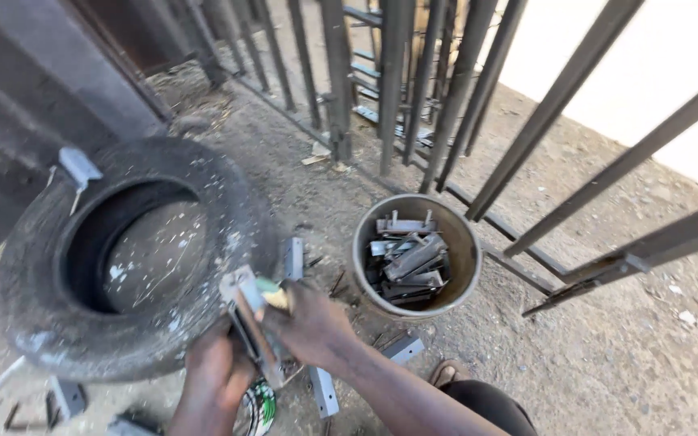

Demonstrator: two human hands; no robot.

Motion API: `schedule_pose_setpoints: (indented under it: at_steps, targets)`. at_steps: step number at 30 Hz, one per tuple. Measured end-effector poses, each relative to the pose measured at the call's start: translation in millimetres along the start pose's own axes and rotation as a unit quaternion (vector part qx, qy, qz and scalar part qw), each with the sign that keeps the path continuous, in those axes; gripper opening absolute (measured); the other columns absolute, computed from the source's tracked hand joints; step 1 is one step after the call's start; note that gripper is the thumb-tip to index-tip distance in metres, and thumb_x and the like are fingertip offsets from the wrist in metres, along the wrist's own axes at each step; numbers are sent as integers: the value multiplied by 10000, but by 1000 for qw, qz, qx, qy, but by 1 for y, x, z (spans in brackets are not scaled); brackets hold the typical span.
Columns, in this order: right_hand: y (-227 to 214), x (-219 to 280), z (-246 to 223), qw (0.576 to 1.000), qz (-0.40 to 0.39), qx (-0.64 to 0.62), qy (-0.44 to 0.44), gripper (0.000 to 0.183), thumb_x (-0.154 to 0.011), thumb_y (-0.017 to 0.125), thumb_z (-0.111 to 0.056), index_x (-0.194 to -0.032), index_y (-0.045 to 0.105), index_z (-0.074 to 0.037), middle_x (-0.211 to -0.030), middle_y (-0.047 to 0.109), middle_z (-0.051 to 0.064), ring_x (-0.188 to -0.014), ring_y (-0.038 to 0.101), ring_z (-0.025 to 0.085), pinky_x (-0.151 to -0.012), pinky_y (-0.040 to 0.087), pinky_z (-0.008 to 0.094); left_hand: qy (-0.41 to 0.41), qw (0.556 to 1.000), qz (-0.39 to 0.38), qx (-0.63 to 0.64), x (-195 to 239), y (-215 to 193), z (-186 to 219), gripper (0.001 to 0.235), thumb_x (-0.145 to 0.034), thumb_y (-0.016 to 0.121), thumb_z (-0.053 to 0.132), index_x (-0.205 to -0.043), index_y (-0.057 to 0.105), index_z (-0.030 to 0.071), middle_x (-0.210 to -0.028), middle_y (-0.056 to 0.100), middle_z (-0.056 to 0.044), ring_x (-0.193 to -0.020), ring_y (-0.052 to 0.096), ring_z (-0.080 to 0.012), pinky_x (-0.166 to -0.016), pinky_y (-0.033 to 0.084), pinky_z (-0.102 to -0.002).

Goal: Painting various metal brackets with black paint using a brush on a fabrication floor.

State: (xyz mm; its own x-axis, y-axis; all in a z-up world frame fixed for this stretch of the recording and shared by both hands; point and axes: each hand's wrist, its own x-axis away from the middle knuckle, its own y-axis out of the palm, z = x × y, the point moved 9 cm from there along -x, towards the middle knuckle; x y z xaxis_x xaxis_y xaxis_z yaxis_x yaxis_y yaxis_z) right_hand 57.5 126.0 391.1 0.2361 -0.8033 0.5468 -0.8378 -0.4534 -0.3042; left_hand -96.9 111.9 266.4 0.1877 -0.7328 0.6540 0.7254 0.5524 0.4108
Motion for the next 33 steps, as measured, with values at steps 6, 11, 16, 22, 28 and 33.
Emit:
schedule_pose_setpoints:
  at_steps: [6, 11, 16, 22, 28, 33]
  targets:
    - [123, -18, 20, 970, -70, 208, -101, 516, -790, 669, -597, -1138, 691, -217, -1096, 754, 87, -1011, 711, 293, -808, 508, 394, 27, 980, 104, 167, 47, -127, -11, 294, -1007, 542, 188, -1212, 634, -1, -1191, 696, -229, -1053, 663, -324, -980, 528, -439]
    - [157, -34, 20, 975, -109, -142, -133, 146, -791, 832, -143, -922, 802, -87, -840, 787, 30, -749, 690, 132, -725, 524, 278, 59, 990, -32, 127, 41, -127, 9, 155, -848, 760, 98, -965, 751, -3, -938, 774, -185, -837, 730, -279, -772, 572, -387]
    - [143, -9, -18, 976, 7, -171, -132, 243, -774, 867, -57, -985, 750, -32, -892, 740, 95, -753, 649, 192, -733, 490, 315, 114, 993, 3, -13, 10, -133, 54, 368, -837, 835, 304, -1074, 716, 48, -875, 717, -199, -736, 670, -277, -633, 503, -394]
    - [172, -46, -34, 978, -58, -107, -172, 174, -875, 825, -81, -998, 721, -17, -906, 716, 117, -768, 607, 185, -676, 486, 344, 155, 983, 72, -65, 31, -136, 89, 405, -813, 816, 289, -1077, 708, 0, -886, 701, -154, -701, 678, -211, -647, 532, -330]
    - [153, -60, -37, 962, -65, -206, -167, 218, -809, 852, -41, -956, 712, 37, -830, 688, 138, -654, 628, 186, -504, 511, 301, 211, 950, 32, -226, 0, -111, 105, 376, -759, 841, 354, -1020, 736, 105, -796, 729, -82, -633, 723, -196, -623, 560, -324]
    - [138, -54, -45, 942, -67, -263, -197, 268, -754, 859, -17, -979, 717, 19, -832, 710, 126, -656, 664, 181, -476, 515, 279, 225, 939, -10, -259, 50, -89, 137, 345, -864, 764, 273, -1059, 707, -6, -720, 650, -100, -606, 657, -195, -559, 526, -333]
